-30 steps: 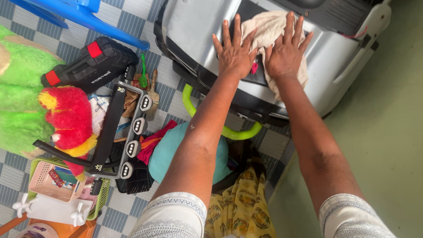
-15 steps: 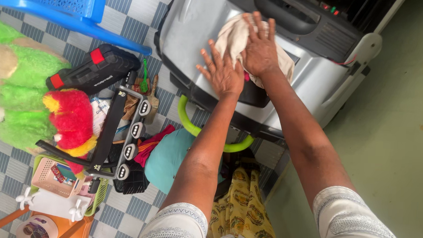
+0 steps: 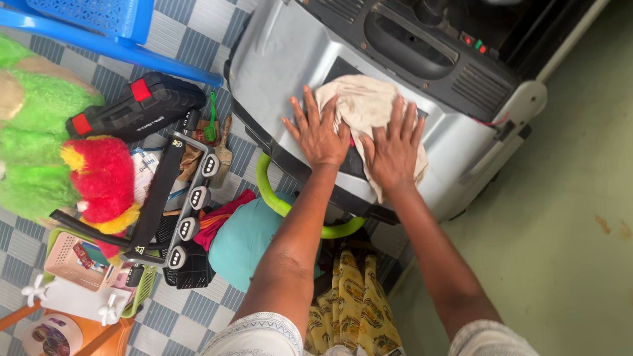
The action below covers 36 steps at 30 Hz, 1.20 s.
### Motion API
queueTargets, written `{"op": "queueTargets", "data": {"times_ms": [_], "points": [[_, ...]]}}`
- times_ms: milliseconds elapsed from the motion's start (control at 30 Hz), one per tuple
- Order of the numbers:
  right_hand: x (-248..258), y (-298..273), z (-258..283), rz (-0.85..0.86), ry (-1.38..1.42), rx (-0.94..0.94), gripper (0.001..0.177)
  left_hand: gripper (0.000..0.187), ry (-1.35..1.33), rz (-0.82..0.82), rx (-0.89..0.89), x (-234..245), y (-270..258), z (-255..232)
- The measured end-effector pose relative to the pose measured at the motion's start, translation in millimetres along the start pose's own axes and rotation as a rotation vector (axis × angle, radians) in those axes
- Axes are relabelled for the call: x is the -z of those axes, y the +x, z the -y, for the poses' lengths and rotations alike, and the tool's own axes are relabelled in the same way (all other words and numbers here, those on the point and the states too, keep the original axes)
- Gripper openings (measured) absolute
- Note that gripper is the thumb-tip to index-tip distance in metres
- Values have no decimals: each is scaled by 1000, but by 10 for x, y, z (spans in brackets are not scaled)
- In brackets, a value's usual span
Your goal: The person wipes the front bumper, hood, and side panels of a white motorized vehicle using a cloth. They then clean the vehicle's handlebar assembly and control panel, moving from the front to the side of the vehicle.
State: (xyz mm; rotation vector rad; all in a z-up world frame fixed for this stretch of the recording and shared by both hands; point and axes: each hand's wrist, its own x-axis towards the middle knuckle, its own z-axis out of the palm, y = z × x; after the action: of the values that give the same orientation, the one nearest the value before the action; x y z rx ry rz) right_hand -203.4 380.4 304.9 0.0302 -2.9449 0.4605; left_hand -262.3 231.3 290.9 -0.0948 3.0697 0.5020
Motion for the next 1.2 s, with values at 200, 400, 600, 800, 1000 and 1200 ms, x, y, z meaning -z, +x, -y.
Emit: {"op": "queueTargets", "data": {"times_ms": [200, 400, 600, 800, 1000, 1200], "points": [[-70, 127, 23, 143, -64, -65, 51, 59, -17, -12, 0, -15, 13, 10], [-87, 834, 48, 291, -227, 76, 48, 59, -36, -68, -4, -96, 48, 19], [-152, 1517, 175, 490, -285, 371, 39, 63, -10, -81, 11, -202, 36, 61], [-106, 1325, 53, 283, -228, 414, 40, 63, 6, -94, 20, -230, 22, 66], [73, 537, -72, 142, -140, 178, 52, 63, -32, -29, 21, -119, 37, 64], [64, 143, 24, 164, -112, 38, 51, 64, -22, 40, 26, -15, 49, 40]]}}
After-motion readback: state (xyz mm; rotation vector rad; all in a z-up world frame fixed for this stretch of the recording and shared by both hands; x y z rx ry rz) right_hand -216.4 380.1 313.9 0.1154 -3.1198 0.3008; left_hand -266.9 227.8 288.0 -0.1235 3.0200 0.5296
